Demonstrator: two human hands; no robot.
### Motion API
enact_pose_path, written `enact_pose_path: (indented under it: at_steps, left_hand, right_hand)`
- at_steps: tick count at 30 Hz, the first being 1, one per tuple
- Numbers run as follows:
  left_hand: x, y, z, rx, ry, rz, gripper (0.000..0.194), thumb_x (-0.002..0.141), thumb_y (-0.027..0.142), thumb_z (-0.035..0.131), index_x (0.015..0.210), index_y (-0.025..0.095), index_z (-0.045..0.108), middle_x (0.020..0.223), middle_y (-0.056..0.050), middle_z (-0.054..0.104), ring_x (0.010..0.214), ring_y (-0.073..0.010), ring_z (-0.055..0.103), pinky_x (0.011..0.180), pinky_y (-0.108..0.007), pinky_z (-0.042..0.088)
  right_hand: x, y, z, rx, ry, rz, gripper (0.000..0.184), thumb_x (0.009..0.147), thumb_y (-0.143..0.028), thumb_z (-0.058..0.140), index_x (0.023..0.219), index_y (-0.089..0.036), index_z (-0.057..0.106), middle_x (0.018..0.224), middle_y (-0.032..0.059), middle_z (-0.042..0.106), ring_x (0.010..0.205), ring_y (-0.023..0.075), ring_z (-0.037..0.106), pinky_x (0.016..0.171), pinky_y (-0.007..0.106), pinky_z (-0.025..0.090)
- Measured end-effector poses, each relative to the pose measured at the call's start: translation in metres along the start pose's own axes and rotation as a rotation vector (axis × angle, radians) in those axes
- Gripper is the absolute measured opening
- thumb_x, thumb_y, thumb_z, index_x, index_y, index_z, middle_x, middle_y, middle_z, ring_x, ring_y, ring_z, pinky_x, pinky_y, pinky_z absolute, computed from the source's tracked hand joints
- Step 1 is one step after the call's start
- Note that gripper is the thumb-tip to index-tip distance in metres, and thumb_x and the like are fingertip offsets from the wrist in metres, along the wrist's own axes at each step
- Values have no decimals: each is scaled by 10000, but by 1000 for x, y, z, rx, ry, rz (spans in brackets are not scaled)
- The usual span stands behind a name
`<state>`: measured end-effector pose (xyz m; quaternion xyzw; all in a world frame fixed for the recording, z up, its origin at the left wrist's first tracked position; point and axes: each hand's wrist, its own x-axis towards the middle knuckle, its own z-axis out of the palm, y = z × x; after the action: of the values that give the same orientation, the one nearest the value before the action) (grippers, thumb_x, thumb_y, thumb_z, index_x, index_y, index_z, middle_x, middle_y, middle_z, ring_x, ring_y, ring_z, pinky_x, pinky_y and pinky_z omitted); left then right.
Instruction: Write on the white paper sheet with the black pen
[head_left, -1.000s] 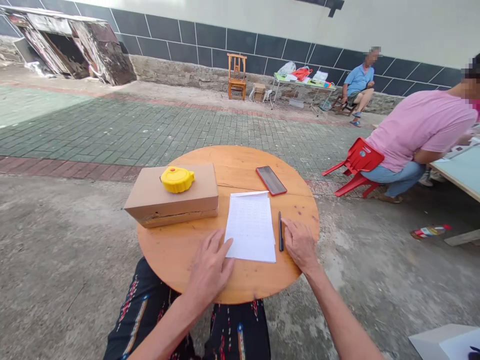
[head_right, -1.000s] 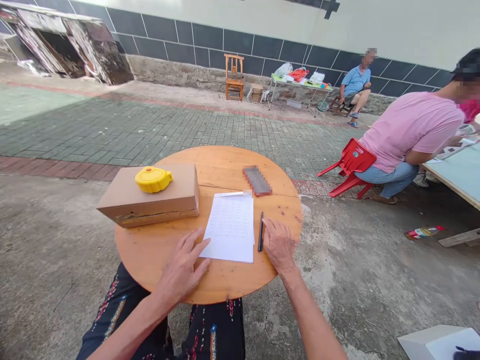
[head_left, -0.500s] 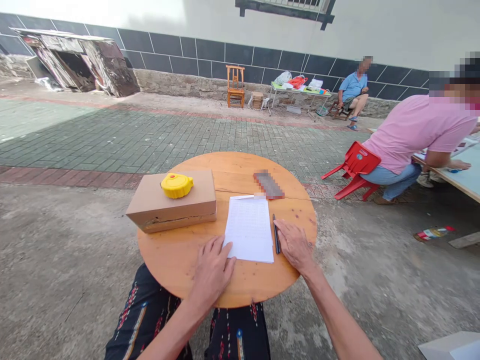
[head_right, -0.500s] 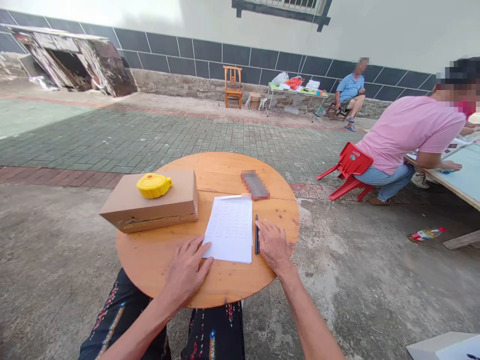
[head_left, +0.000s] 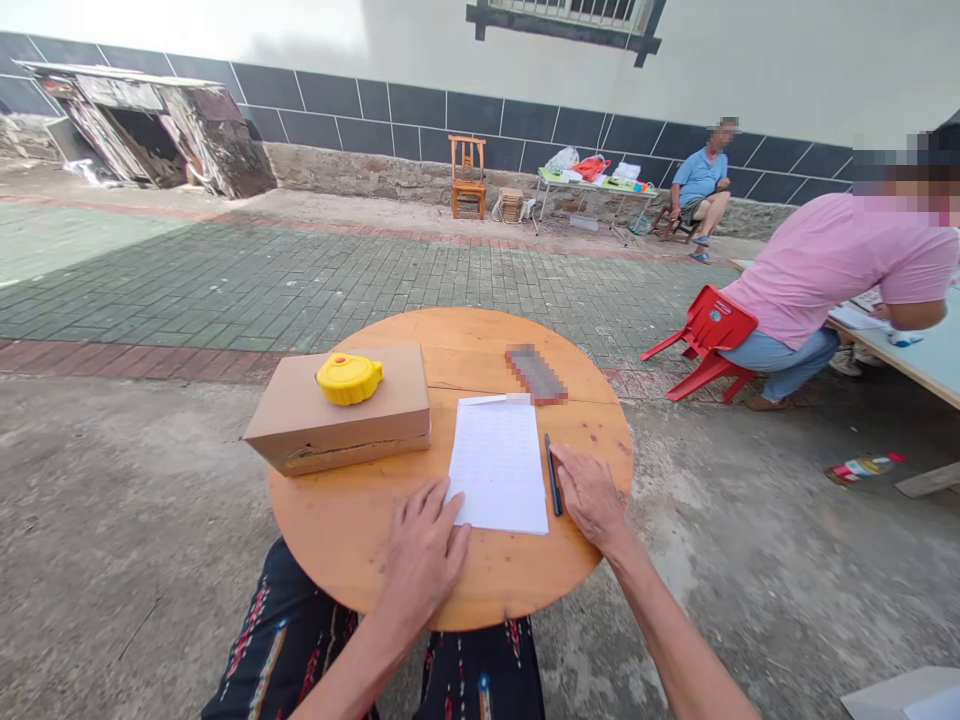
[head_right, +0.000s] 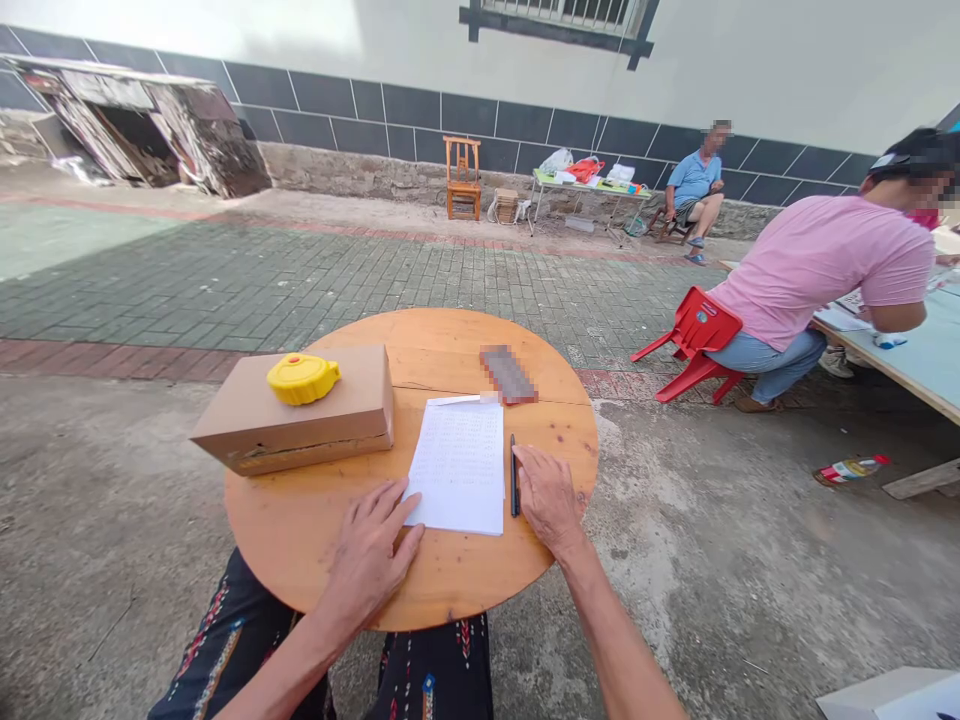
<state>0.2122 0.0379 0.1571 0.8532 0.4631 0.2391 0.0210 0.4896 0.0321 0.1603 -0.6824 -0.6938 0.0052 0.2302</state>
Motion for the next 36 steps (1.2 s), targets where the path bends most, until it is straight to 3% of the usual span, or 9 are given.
enact_pose_path:
  at_steps: [19, 24, 28, 32, 36]
  left_hand:
    - [1, -2, 4, -46, -2, 14, 312, 888, 215, 501, 1169, 195, 633, 1299, -113, 595, 1172, -306, 504, 946, -493, 430]
    - [0, -5, 6, -91, 20, -6, 360, 869, 209, 516, 1219, 199, 604, 1334, -122, 560, 1166, -295, 512, 941, -487, 443]
    - [-2, -7, 6, -127, 25, -15, 398, 847, 208, 534, 1241, 210, 592, 1350, -122, 548, 1172, -294, 516, 943, -487, 448]
    - [-3, -10, 7, -143, 39, -14, 450, 828, 197, 551, 1276, 226, 566, 1368, -119, 538, 1180, -293, 523, 938, -476, 455]
    - [-3, -16, 12, -133, 105, 60, 447, 820, 219, 570, 1268, 216, 567, 1362, -139, 544, 1171, -308, 537, 899, -468, 470]
  right_hand:
    - [0, 7, 3, 199, 119, 188, 366, 910, -291, 392, 1139, -186, 656, 1156, 103, 702, 1095, 255, 620, 996, 466, 440]
    - [6, 17, 3, 241, 128, 268, 365, 883, -325, 418, 1125, -171, 644, 1124, 104, 717, 1038, 229, 666, 918, 394, 524]
    - [41, 30, -5, 206, 115, 324, 403, 840, -360, 463, 1140, -154, 634, 1169, 119, 695, 1059, 242, 655, 916, 385, 517]
    - [103, 32, -8, 113, 58, 359, 433, 800, -345, 515, 1173, -154, 621, 1226, 121, 661, 1127, 259, 611, 963, 385, 466]
    - [163, 24, 1, -15, -17, 422, 563, 759, -409, 601, 1246, -131, 565, 1296, 182, 602, 1209, 329, 545, 979, 446, 418]
